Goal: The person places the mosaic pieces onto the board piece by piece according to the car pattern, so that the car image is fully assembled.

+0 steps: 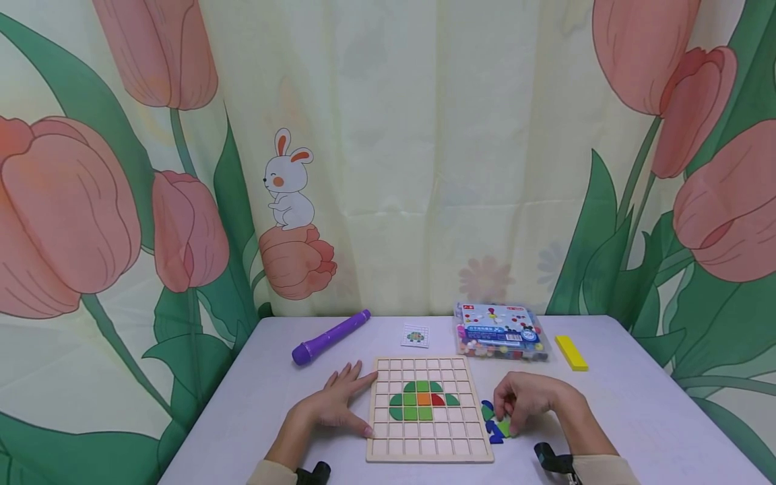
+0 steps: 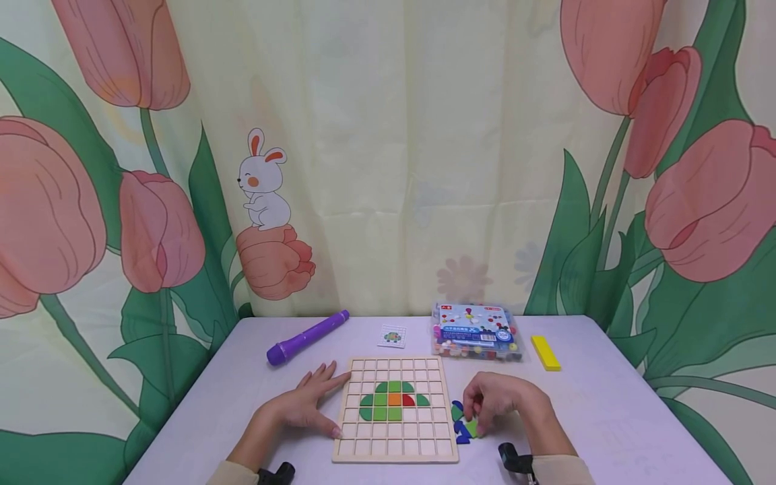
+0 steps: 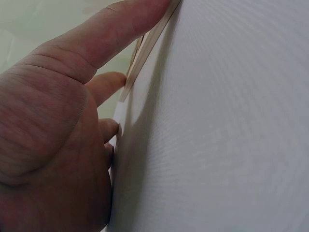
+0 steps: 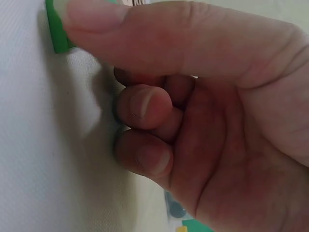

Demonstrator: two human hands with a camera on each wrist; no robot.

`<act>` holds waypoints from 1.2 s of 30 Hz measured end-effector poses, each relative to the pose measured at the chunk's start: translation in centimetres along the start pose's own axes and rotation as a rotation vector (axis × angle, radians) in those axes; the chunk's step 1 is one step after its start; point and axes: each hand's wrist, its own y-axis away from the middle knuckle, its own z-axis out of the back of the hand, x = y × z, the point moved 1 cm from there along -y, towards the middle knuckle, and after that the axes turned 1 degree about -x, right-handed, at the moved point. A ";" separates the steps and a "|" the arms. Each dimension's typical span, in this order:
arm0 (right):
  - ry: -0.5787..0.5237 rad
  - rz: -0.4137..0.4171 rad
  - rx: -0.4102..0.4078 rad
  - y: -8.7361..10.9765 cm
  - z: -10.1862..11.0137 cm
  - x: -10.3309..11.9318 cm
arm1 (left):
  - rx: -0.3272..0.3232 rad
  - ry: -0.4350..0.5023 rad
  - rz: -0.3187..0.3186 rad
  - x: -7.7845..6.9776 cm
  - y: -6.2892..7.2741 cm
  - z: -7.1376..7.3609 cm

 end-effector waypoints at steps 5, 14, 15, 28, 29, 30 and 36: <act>0.020 -0.016 -0.015 0.0 0.0 0.1 | 0.003 0.000 0.001 0.0 0.0 0.0; 0.069 -0.011 -0.069 0.3 0.2 0.2 | 0.000 -0.002 0.001 0.2 -0.1 0.0; 0.073 -0.019 -0.080 0.3 0.2 0.1 | -0.001 -0.001 0.001 0.2 -0.1 0.0; 0.103 -0.051 -0.176 0.2 0.5 0.0 | -0.003 -0.005 -0.006 0.2 0.0 0.0; 0.103 -0.042 -0.180 0.1 0.6 0.0 | -0.003 -0.004 -0.006 0.2 0.0 0.0; 0.103 -0.034 -0.184 0.1 0.6 -0.1 | -0.003 -0.005 -0.007 0.2 0.0 0.0; 0.073 0.021 -0.205 0.1 0.7 -0.5 | 0.005 -0.010 -0.008 0.4 -0.2 -0.1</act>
